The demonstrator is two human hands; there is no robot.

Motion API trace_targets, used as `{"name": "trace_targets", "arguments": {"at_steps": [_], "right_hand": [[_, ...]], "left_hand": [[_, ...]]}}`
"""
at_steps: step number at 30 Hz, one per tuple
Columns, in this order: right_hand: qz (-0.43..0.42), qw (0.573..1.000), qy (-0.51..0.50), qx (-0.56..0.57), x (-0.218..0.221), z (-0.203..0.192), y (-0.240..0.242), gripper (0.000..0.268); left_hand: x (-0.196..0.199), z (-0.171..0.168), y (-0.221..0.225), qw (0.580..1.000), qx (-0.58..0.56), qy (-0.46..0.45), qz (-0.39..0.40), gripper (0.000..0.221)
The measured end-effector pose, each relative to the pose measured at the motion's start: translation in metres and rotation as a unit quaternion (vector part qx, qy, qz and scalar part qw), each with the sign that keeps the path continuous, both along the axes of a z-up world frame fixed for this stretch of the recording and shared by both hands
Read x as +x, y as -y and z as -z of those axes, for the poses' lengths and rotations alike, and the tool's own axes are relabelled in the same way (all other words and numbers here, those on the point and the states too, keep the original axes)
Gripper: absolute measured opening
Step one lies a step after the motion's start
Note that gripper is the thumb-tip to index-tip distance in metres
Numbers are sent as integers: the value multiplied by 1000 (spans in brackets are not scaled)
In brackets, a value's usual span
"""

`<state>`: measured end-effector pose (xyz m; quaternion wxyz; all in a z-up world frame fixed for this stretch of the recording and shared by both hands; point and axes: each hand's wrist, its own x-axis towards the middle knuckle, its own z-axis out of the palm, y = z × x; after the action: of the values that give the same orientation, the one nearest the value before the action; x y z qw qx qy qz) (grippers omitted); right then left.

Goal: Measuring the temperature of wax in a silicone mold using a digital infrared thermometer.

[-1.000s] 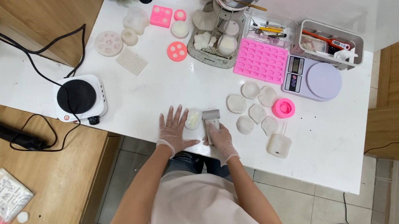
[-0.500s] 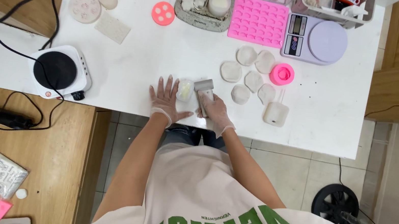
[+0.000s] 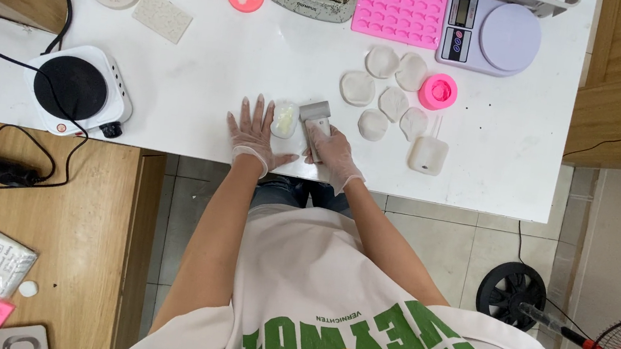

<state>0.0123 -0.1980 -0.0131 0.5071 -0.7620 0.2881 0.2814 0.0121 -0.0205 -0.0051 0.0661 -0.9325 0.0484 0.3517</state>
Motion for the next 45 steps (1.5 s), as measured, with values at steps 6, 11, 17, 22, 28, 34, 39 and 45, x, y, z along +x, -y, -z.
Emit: {"name": "trace_targets", "arguments": {"at_steps": [6, 11, 17, 22, 28, 34, 39, 45], "right_hand": [[-6, 1000, -8, -7, 0, -19, -9, 71], [-16, 1000, -1, -26, -2, -13, -7, 70], [-39, 997, -10, -59, -3, -13, -8, 72], [-55, 995, -22, -85, -4, -21, -11, 74], [-52, 995, -6, -88, -8, -5, -5, 70], [9, 998, -4, -66, -27, -59, -29, 69], [-28, 990, 90, -102, -26, -54, -13, 63], [-113, 966, 163, -166, -13, -59, -13, 44]], "left_hand": [[0, 4, 0, 1000, 3, -13, 3, 125], [0, 7, 0, 1000, -11, -11, -1, 126], [-2, 6, -2, 1000, -16, -3, -3, 126], [-6, 1, -5, 1000, -29, 12, 0, 122], [-7, 2, -6, 999, -37, 17, -3, 122], [-6, 5, -7, 998, -49, 25, -7, 122], [-8, 3, -5, 999, -28, 33, 1, 120], [-9, 11, -6, 999, -32, 43, 2, 121]]}}
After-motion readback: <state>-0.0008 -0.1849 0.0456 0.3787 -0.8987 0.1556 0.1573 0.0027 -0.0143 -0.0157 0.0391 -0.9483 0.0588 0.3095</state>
